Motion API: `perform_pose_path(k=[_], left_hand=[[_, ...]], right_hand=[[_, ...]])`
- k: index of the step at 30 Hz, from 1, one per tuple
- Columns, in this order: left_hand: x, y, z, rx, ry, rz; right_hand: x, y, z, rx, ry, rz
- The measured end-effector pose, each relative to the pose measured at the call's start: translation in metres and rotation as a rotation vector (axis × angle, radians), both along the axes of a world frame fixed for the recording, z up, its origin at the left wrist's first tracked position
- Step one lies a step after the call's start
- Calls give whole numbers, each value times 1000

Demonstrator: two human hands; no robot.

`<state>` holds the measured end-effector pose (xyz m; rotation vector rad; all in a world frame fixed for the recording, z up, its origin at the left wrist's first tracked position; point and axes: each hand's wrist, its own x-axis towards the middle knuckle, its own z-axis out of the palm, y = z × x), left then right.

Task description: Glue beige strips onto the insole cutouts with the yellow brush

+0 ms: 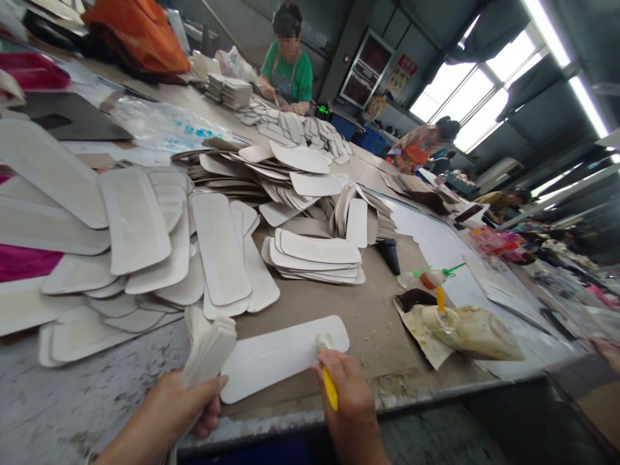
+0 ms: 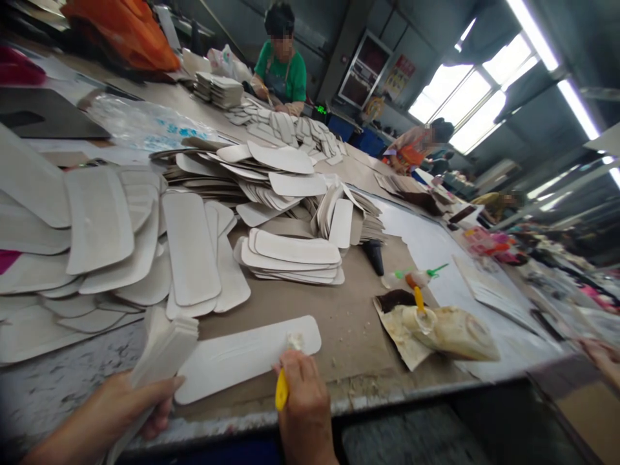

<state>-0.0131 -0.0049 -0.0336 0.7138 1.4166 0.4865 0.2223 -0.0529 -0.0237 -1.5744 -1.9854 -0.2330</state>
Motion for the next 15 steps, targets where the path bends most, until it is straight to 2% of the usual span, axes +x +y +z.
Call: perform_pose_path(k=[3,8,11,15], left_hand=[[-1,0,2,-4,-3,-2],[-1,-2,0,1,8,-9],[0,-4,-2,22,-5,-19],[-1,-2,-7,24,-15,-40]], right_hand=[[5,-1,8,-51,93,16],[21,2,4,15,4,-83],[1,-1,-3,-31,53,-21],[-42,-8,-2,-102,362,91]])
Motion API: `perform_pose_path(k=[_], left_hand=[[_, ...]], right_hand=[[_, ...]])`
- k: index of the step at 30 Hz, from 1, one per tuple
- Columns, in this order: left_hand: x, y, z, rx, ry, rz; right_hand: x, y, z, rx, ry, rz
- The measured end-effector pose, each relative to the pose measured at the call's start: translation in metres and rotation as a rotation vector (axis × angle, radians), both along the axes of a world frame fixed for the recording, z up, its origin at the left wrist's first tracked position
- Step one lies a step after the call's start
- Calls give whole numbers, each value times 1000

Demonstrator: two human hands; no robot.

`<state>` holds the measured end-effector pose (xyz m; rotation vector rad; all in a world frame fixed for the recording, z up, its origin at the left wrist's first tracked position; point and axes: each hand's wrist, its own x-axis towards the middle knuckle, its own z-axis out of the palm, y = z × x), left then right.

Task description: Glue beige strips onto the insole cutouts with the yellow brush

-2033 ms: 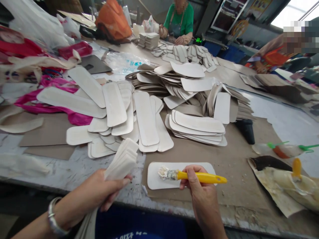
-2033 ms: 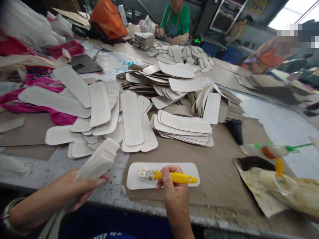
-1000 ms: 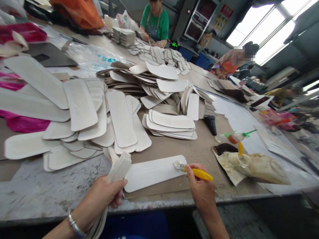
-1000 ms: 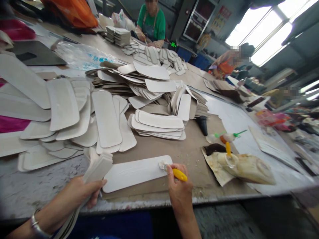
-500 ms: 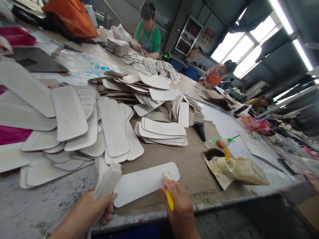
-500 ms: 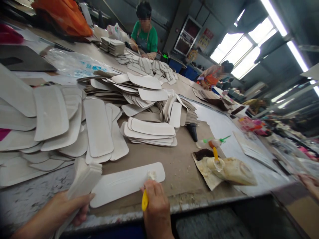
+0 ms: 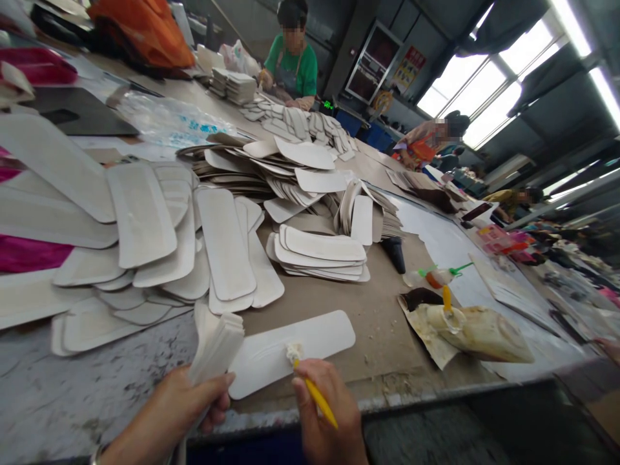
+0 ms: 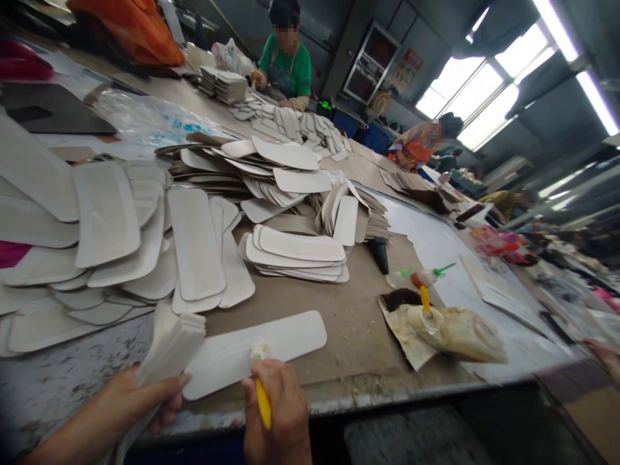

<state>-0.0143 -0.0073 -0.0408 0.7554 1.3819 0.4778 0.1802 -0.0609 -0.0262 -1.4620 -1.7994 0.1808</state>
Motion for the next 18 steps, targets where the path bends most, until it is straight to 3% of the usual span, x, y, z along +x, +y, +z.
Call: perform_pose_path(k=[3,7,14,18], left_hand=[[-2,2,1,-16,-11,-42],[-3,3,9,-57,-20,-63],[-3,3,10,-63,-30,-45],[-5,3,6,-60,-45,-64]], right_hand=[[-21,0,6,-49,271,-4],[-28,5,9,-210,482,-102],[-21,8,17,-252,534,-262],[-33,8,15,-340,640,-187]])
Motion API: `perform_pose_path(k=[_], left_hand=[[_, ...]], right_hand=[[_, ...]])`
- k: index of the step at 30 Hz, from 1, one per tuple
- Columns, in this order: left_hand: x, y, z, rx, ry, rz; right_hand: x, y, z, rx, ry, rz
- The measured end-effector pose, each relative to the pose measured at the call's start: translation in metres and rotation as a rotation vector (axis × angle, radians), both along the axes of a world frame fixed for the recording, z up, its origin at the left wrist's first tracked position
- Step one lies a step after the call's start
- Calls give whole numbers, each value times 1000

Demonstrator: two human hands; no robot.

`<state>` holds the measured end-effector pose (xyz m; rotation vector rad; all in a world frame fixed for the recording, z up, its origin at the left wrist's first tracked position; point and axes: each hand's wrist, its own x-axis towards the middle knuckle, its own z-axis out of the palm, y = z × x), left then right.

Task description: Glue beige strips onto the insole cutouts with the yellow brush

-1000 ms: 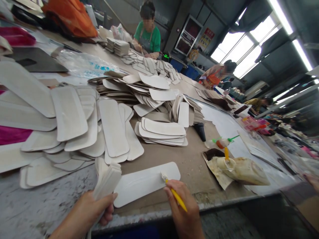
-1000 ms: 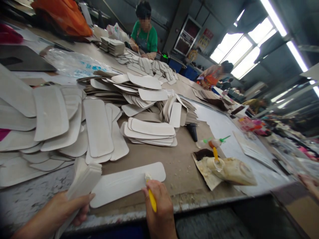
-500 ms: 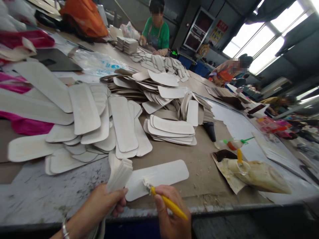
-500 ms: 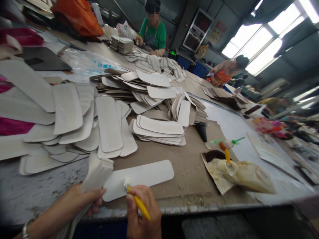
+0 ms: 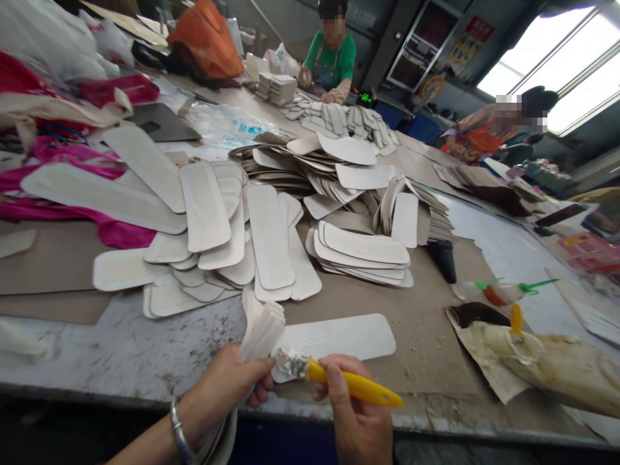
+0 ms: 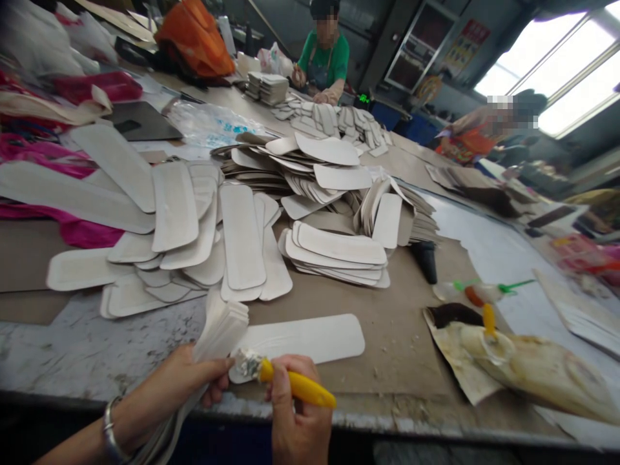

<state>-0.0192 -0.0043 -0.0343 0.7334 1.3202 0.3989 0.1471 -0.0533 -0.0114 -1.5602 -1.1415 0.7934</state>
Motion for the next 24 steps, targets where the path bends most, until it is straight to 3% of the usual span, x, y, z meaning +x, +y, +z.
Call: perform_pose_path(k=[3,6,12,24], left_hand=[[0,-1,-1,13,3,5],[2,-3,0,25,22,23],[6,-3,6,1,84,78],[4,-3,4,26,103,35]], right_hand=[[0,2,-8,3,-68,32],[11,4,-13,102,-242,21],[42,11,-8,305,-583,28],[102,14,-11,336,-874,-52]])
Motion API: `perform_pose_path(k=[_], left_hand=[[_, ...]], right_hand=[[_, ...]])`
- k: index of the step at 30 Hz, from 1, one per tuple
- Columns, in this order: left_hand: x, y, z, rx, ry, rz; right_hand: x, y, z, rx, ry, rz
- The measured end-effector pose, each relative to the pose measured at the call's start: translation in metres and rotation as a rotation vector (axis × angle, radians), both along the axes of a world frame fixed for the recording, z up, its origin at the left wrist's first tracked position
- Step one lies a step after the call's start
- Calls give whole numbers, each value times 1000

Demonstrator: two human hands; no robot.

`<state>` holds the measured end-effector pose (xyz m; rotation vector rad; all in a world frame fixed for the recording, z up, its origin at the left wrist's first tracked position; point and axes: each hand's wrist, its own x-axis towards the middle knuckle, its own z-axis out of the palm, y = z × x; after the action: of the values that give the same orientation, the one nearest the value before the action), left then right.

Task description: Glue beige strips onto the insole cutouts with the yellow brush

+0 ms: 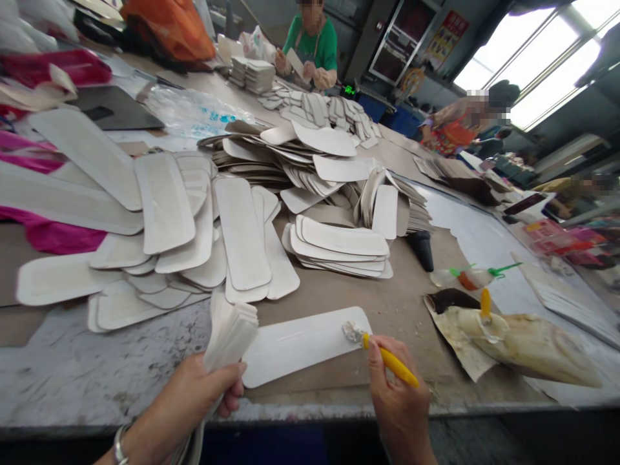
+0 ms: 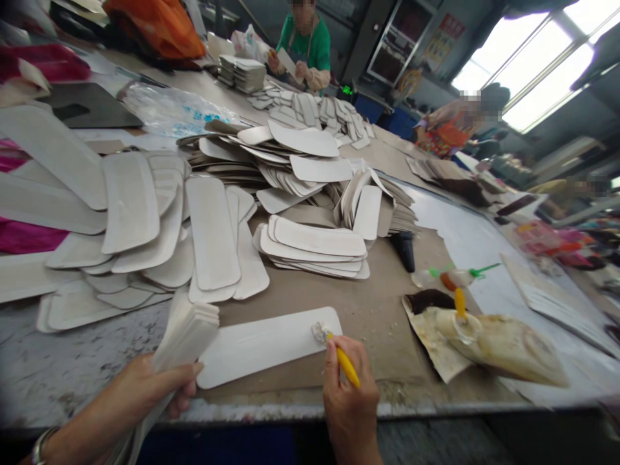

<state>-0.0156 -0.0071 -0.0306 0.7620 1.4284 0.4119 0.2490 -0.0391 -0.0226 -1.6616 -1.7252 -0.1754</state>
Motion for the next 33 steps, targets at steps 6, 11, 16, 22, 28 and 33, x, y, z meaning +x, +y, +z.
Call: perform_pose_path(k=[6,11,16,22,28,33], left_hand=[[4,0,-1,-1,-12,85],[3,-2,-7,-3,2,83],[3,-2,-8,12,0,76],[0,-1,-11,49,-5,60],[-10,-1,2,168,168,211],[-5,-10,31,88,139,192]], right_hand=[[14,0,14,56,-53,-7],[20,0,18,58,-79,3],[14,1,7,55,-136,31],[-14,-10,7,-13,25,149],[-19,-18,29,-8,184,183],[-11,-26,36,-65,410,134]])
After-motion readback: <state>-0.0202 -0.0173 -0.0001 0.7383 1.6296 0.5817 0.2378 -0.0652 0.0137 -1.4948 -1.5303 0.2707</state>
